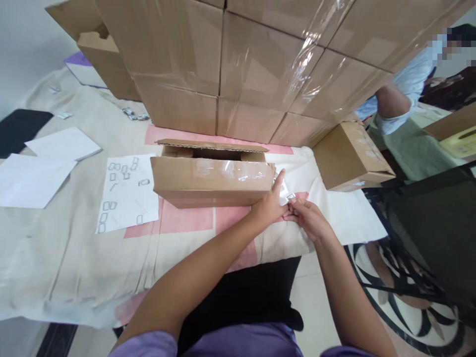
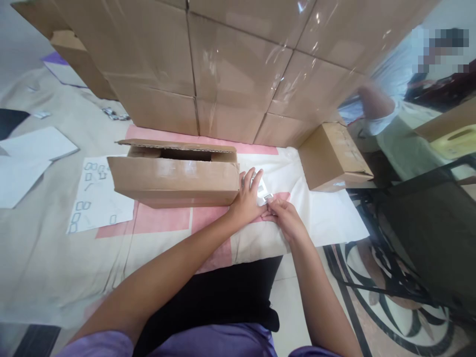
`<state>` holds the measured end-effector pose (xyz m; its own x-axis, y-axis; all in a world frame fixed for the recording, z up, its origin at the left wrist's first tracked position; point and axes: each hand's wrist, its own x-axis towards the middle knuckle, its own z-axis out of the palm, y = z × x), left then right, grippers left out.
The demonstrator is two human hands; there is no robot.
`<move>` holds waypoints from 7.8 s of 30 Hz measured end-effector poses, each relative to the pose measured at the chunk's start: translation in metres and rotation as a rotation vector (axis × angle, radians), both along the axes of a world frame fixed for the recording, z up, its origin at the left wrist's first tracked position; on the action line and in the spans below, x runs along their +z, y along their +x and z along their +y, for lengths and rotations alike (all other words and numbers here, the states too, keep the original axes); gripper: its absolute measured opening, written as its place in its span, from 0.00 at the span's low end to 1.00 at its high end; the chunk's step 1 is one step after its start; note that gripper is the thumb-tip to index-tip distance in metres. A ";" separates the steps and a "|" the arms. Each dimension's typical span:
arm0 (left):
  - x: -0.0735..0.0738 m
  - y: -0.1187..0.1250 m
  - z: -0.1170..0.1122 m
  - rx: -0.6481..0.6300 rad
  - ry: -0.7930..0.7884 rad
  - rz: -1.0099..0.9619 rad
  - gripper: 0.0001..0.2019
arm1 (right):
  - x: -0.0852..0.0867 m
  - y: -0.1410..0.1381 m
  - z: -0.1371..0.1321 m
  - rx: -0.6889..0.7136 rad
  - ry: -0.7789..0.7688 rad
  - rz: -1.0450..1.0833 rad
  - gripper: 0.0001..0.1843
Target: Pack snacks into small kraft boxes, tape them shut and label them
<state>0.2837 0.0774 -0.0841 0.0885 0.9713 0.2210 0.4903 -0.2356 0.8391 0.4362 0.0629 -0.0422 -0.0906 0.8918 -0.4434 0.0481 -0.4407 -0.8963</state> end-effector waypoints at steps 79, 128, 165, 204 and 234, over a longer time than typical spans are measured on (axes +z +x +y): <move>0.003 -0.003 -0.004 0.020 0.068 0.096 0.43 | -0.008 0.001 0.000 0.081 0.154 0.122 0.21; 0.047 -0.011 -0.060 -0.423 0.858 0.171 0.11 | 0.012 -0.042 -0.002 -0.053 1.122 -0.108 0.28; 0.150 -0.270 -0.054 0.358 -0.204 0.325 0.44 | 0.023 -0.120 0.052 0.409 1.427 -0.151 0.14; 0.006 -0.369 -0.155 0.603 -0.160 0.517 0.18 | 0.017 -0.123 0.056 0.334 1.511 -0.135 0.17; -0.005 -0.367 -0.154 0.560 0.038 0.703 0.05 | 0.022 -0.123 0.052 0.361 1.497 -0.156 0.15</move>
